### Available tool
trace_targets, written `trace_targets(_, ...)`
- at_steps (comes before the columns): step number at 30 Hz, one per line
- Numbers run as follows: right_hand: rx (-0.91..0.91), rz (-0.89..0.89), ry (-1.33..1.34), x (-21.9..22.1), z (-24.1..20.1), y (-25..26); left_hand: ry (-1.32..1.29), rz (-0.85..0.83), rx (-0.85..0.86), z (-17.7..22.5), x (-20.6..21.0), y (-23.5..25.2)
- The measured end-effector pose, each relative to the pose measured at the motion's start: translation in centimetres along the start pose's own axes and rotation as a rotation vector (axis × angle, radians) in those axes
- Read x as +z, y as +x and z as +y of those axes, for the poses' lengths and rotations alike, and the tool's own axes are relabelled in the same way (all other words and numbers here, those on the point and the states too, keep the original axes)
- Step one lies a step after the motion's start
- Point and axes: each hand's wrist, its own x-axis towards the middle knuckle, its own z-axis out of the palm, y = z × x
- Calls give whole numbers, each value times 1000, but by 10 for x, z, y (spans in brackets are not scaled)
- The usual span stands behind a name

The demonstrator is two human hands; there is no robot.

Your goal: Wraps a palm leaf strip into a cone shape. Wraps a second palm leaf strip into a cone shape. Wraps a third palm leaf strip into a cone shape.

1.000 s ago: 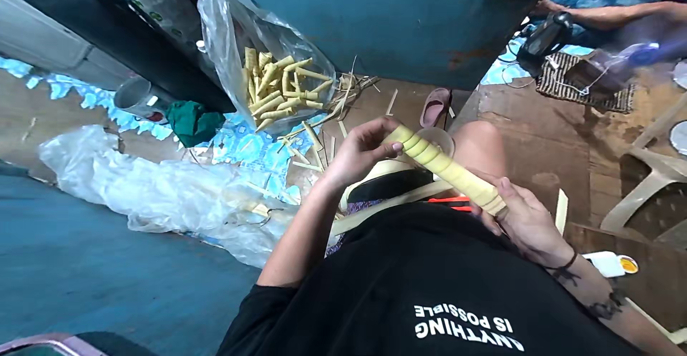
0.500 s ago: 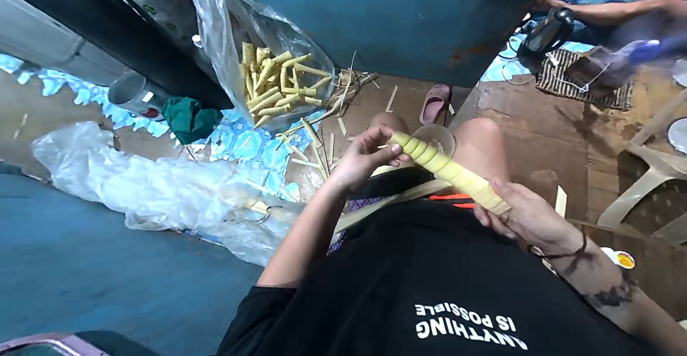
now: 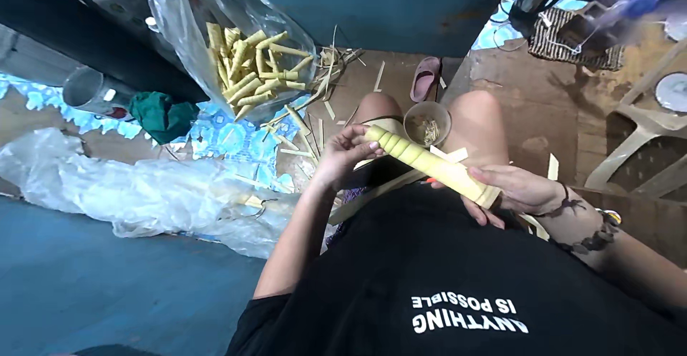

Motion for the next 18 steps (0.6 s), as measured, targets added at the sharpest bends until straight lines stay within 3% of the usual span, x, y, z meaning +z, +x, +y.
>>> trace_targets(3,40,-26,-12,-3,-5,12,9,9,14,-5,-15,-5)
trace_targets(10,30,67,-208,-14,-26,53,346,52,408,4,-38,-21)
trace_targets(15,153,554,-979,-82,-43,125,668,75,621,29,-40,-40)
trace_targets(18,367,591,-1310,-111,-25,165,777,120,676,37,-42,-49)
